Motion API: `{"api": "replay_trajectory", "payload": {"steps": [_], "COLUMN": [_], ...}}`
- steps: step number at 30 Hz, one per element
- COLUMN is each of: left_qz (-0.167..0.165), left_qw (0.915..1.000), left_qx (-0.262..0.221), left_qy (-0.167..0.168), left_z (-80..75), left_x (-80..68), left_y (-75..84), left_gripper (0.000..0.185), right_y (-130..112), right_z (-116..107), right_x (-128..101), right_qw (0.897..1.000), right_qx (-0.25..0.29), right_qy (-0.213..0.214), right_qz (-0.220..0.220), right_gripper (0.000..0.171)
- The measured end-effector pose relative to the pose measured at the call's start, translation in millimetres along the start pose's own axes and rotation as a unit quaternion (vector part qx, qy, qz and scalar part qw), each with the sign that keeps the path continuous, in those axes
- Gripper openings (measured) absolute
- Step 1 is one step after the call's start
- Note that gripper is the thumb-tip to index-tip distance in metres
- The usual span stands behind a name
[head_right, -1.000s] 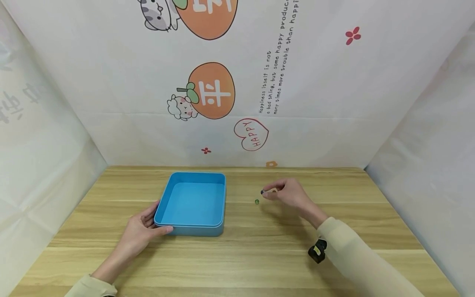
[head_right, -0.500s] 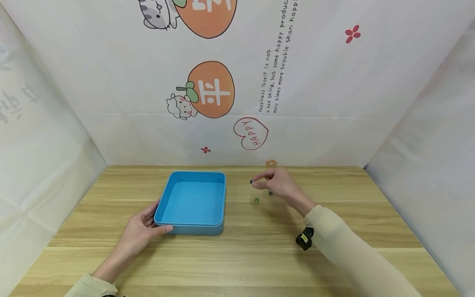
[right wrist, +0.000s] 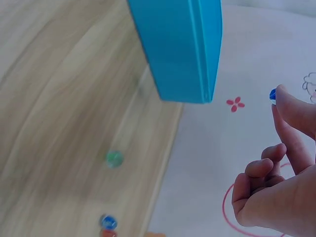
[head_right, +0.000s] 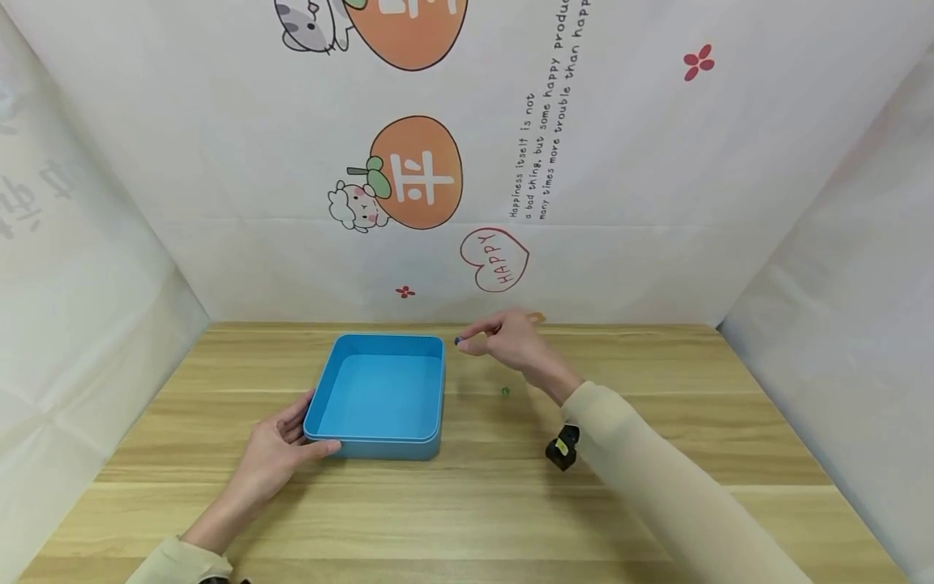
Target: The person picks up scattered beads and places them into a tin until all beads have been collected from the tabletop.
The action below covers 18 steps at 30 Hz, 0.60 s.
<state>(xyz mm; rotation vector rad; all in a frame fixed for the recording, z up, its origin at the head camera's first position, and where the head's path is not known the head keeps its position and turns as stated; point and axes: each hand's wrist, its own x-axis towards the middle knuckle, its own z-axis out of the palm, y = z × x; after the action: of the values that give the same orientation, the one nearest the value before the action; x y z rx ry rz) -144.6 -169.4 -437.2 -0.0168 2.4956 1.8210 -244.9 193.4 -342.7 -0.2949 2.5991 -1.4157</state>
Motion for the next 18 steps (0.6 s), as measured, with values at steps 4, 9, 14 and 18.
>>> {"api": "replay_trajectory", "payload": {"steps": [4, 9, 14, 18], "left_qz": [0.001, 0.002, 0.000, 0.002], "left_qw": [1.0000, 0.9999, 0.9999, 0.9999], "left_qx": [-0.002, -0.013, -0.014, -0.011], "left_qy": [-0.001, -0.005, -0.006, -0.004], "left_z": [0.8, 1.4, 0.9, 0.3], "left_x": [1.0, 1.3, 0.0, 0.0], "left_y": [0.1, -0.4, -0.8, -0.6], "left_gripper": [0.103, 0.103, 0.103, 0.103], "right_y": [-10.8, -23.1, -30.7, -38.4], "right_z": [6.1, 15.3, 29.1, 40.9], "right_x": [4.4, 11.0, 18.6, 23.2], "right_qw": [1.000, 0.999, 0.999, 0.999], "right_qx": [0.008, 0.018, 0.004, -0.002], "right_qy": [-0.008, -0.020, -0.022, -0.026], "right_qz": [-0.002, -0.018, -0.029, -0.029], "right_gripper": [0.024, 0.019, 0.016, 0.013]}}
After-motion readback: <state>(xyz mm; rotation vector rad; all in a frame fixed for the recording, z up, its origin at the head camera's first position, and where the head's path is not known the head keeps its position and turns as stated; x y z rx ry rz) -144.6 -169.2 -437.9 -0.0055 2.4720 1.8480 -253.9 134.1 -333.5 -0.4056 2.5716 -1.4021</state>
